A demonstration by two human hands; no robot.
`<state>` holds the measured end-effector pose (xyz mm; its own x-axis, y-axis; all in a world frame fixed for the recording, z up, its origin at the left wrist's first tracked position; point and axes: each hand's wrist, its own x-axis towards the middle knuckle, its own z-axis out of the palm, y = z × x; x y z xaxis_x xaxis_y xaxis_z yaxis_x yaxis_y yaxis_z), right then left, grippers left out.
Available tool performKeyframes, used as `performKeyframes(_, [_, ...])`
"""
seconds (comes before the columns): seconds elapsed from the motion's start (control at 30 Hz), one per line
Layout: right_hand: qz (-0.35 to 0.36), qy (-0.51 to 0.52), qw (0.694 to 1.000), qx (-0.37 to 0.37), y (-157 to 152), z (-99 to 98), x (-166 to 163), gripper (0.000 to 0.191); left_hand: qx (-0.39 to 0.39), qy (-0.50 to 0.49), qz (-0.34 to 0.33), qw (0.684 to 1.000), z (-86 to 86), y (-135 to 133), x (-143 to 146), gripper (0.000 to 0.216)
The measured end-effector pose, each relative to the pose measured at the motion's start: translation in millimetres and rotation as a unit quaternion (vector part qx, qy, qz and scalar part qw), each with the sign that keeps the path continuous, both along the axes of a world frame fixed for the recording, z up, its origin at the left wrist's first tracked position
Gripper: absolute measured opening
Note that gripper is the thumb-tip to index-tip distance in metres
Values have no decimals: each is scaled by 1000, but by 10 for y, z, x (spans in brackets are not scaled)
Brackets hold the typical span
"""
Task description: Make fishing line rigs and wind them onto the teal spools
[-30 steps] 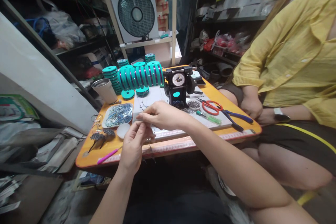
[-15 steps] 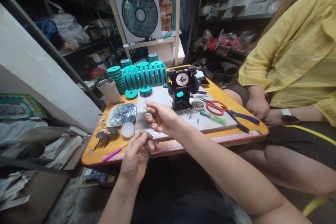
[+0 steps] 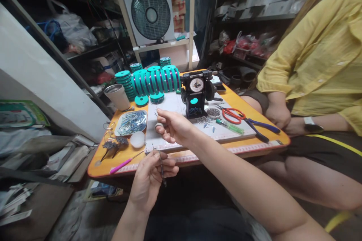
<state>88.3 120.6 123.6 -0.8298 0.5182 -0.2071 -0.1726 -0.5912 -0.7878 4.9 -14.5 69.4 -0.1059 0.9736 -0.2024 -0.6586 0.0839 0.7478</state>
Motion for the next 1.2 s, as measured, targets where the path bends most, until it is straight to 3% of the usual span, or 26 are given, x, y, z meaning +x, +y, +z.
performKeyframes(0.27, [3, 7, 1000, 26, -6, -3, 31, 40, 7, 5, 17, 1000, -34, -21, -3, 27])
performKeyframes(0.4, [6, -2, 999, 53, 8, 9, 89, 37, 17, 71, 36, 997, -44, -32, -2, 21])
performKeyframes(0.5, [-44, -35, 984, 169, 78, -12, 166, 34, 27, 113, 55, 992, -84, -51, -15, 19])
performKeyframes(0.6, [-133, -87, 933, 324, 170, -65, 175, 40, 40, 129, 79, 988, -156, -74, -26, 17])
performKeyframes(0.77, [-156, -118, 902, 386, 302, -140, -95, 41, 38, 171, 100, 979, -279, -97, 3, 20])
performKeyframes(0.87, [-135, -135, 892, 409, 388, -178, -275, 38, 36, 226, 122, 966, -324, -130, 41, 28])
performKeyframes(1.0, [-98, -149, 880, 439, 404, -212, -291, 18, 53, 284, 155, 945, -393, -222, 93, 34])
performKeyframes(1.1, [-92, -142, 883, 438, 303, -181, -148, 28, 63, 352, 181, 916, -468, -277, 119, 39])
performKeyframes(1.2, [-60, -122, 906, 400, 176, -94, 25, 32, 71, 441, 208, 870, -481, -268, 119, 38])
